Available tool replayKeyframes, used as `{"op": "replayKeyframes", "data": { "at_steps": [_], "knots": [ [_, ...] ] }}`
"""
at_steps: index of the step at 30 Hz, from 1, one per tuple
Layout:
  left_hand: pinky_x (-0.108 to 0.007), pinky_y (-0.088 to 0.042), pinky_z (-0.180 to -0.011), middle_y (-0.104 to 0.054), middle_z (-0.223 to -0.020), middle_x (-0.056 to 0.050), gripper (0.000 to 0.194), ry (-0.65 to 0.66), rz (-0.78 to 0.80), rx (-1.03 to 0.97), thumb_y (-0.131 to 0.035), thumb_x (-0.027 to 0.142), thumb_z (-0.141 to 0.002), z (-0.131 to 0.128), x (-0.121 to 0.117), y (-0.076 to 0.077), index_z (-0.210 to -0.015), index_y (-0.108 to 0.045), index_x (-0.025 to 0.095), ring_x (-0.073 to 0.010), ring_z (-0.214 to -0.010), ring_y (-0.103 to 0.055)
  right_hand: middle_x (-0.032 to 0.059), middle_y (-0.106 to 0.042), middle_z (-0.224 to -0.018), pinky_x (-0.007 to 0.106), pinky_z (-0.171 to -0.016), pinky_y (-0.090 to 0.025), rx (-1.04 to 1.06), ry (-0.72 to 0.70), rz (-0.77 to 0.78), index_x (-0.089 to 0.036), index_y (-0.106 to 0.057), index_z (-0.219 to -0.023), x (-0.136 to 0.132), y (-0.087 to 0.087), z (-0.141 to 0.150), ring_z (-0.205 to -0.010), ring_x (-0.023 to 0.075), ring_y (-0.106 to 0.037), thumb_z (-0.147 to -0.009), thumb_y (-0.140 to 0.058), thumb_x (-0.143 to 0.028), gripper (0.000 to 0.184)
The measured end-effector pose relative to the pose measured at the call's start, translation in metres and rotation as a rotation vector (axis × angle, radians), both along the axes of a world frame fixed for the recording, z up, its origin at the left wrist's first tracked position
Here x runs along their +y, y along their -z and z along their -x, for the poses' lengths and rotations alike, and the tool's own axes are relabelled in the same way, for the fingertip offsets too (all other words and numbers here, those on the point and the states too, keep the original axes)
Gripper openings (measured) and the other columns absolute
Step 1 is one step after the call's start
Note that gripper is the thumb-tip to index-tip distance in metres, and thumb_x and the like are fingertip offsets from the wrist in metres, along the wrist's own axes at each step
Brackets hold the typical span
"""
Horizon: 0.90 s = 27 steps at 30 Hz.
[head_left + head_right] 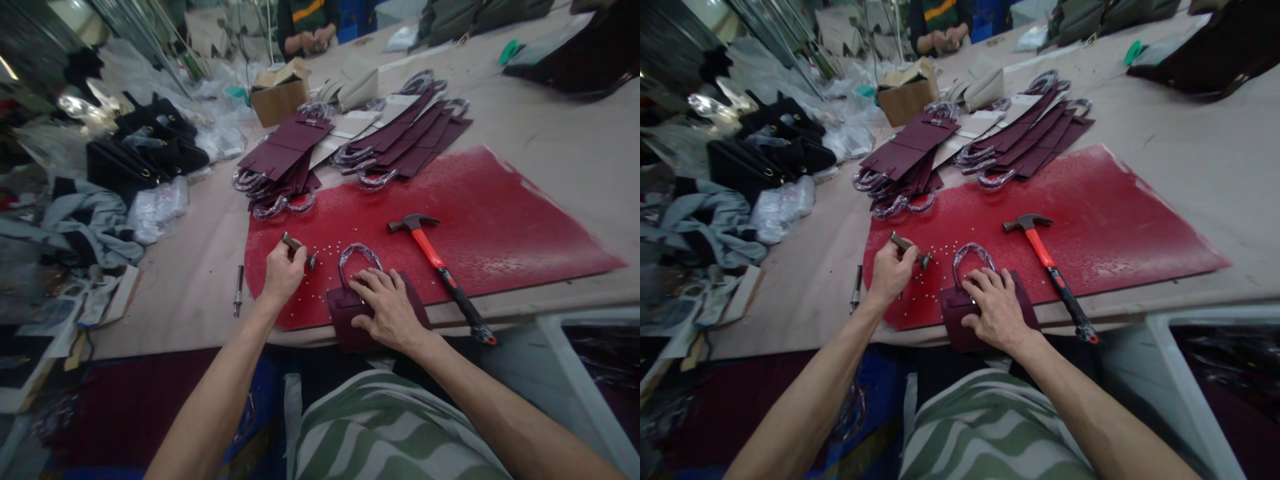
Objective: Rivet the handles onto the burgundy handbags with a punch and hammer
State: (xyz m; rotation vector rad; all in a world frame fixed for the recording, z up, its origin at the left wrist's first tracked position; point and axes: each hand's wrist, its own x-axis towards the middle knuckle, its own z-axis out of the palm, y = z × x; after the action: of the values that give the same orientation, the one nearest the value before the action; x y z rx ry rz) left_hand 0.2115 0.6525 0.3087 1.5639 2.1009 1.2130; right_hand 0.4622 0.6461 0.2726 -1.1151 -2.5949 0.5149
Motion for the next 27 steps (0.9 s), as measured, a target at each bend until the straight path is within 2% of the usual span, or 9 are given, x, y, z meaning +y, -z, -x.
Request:
{"op": "replayKeyframes", "data": {
  "at_steps": [3, 7, 12, 16, 19, 22, 24, 26, 27],
  "knots": [
    [-0.024, -0.052, -0.068, -0.068, -0.079, -0.003, 0.015, 0.029, -0.068, -0.013, -0.059, 0.033, -0.086, -0.008, -0.020, 0.013, -0.087, -0.062, 0.018, -0.0145, -0.068, -0.064, 0.0088, -0.051, -0.145, 0.061, -0.117, -0.017, -0.001, -0.003, -0.003, -0.023, -0.058, -0.134, 0.000, 0.000, -0.001, -0.135, 0.0340, -0.038, -0.078, -0.075, -0.036, 0.060],
    [-0.024, -0.053, -0.069, -0.070, -0.082, -0.003, 0.013, -0.055, -0.092, -0.070, -0.061, 0.029, -0.084, -0.011, -0.022, 0.029, -0.091, -0.062, 0.018, -0.0140, -0.069, -0.065, 0.0085, -0.051, -0.145, 0.060, -0.117, -0.017, -0.006, -0.002, -0.012, -0.023, -0.058, -0.135, 0.001, 0.001, 0.000, -0.136, 0.0336, -0.038, -0.078, -0.076, -0.036, 0.061],
    [-0.027, -0.056, -0.073, -0.073, -0.091, -0.006, 0.030, 0.006, -0.073, -0.418, -0.067, 0.027, -0.077, -0.005, -0.018, 0.045, -0.104, -0.060, 0.017, -0.0159, -0.079, -0.069, 0.0088, -0.051, -0.145, 0.059, -0.117, -0.017, -0.008, -0.006, -0.010, -0.023, -0.057, -0.135, 0.001, 0.002, 0.000, -0.136, 0.0328, -0.038, -0.078, -0.076, -0.037, 0.062],
    [-0.023, -0.054, -0.060, -0.070, -0.085, -0.003, 0.028, -0.002, -0.090, -0.574, -0.068, 0.031, -0.076, -0.006, -0.025, 0.051, -0.098, -0.057, 0.018, -0.0128, -0.066, -0.066, 0.0097, -0.052, -0.144, 0.059, -0.117, -0.017, -0.006, -0.002, -0.015, -0.023, -0.057, -0.136, 0.000, 0.002, 0.000, -0.135, 0.0332, -0.039, -0.078, -0.076, -0.038, 0.063],
    [-0.024, -0.055, -0.065, -0.068, -0.089, -0.004, 0.022, 0.029, -0.102, -0.459, -0.065, 0.030, -0.080, -0.008, -0.034, 0.050, -0.097, -0.057, 0.019, -0.0137, -0.072, -0.066, 0.0095, -0.051, -0.144, 0.059, -0.117, -0.017, -0.008, -0.003, -0.017, -0.024, -0.057, -0.136, 0.000, 0.002, 0.000, -0.135, 0.0331, -0.039, -0.079, -0.075, -0.039, 0.062],
    [-0.029, -0.056, -0.078, -0.067, -0.095, -0.005, 0.019, 0.152, -0.134, -0.226, -0.063, 0.026, -0.085, -0.007, -0.039, 0.045, -0.102, -0.060, 0.020, -0.0162, -0.086, -0.067, 0.0084, -0.051, -0.145, 0.059, -0.117, -0.017, -0.009, -0.002, -0.018, -0.024, -0.057, -0.136, 0.000, 0.002, 0.000, -0.135, 0.0331, -0.038, -0.079, -0.074, -0.038, 0.061],
    [-0.029, -0.054, -0.080, -0.066, -0.094, -0.004, 0.014, 0.230, -0.151, -0.093, -0.061, 0.025, -0.087, -0.007, -0.040, 0.041, -0.101, -0.062, 0.020, -0.0165, -0.088, -0.065, 0.0081, -0.051, -0.145, 0.059, -0.117, -0.016, -0.012, -0.002, -0.018, -0.025, -0.056, -0.136, 0.000, 0.002, 0.001, -0.135, 0.0332, -0.038, -0.079, -0.074, -0.038, 0.061],
    [-0.028, -0.053, -0.079, -0.065, -0.090, -0.003, 0.008, 0.226, -0.174, 0.006, -0.060, 0.025, -0.088, -0.009, -0.038, 0.039, -0.093, -0.063, 0.020, -0.0163, -0.085, -0.064, 0.0082, -0.051, -0.145, 0.059, -0.117, -0.016, -0.017, -0.002, -0.017, -0.024, -0.056, -0.136, 0.000, 0.001, 0.001, -0.135, 0.0333, -0.038, -0.079, -0.075, -0.038, 0.061],
    [-0.028, -0.052, -0.078, -0.065, -0.087, -0.003, 0.007, 0.176, -0.183, 0.047, -0.060, 0.026, -0.087, -0.010, -0.036, 0.038, -0.089, -0.063, 0.020, -0.0164, -0.083, -0.064, 0.0083, -0.051, -0.145, 0.059, -0.117, -0.016, -0.019, -0.002, -0.016, -0.024, -0.057, -0.136, 0.000, 0.001, 0.001, -0.135, 0.0332, -0.038, -0.079, -0.075, -0.038, 0.062]
  ]
}}
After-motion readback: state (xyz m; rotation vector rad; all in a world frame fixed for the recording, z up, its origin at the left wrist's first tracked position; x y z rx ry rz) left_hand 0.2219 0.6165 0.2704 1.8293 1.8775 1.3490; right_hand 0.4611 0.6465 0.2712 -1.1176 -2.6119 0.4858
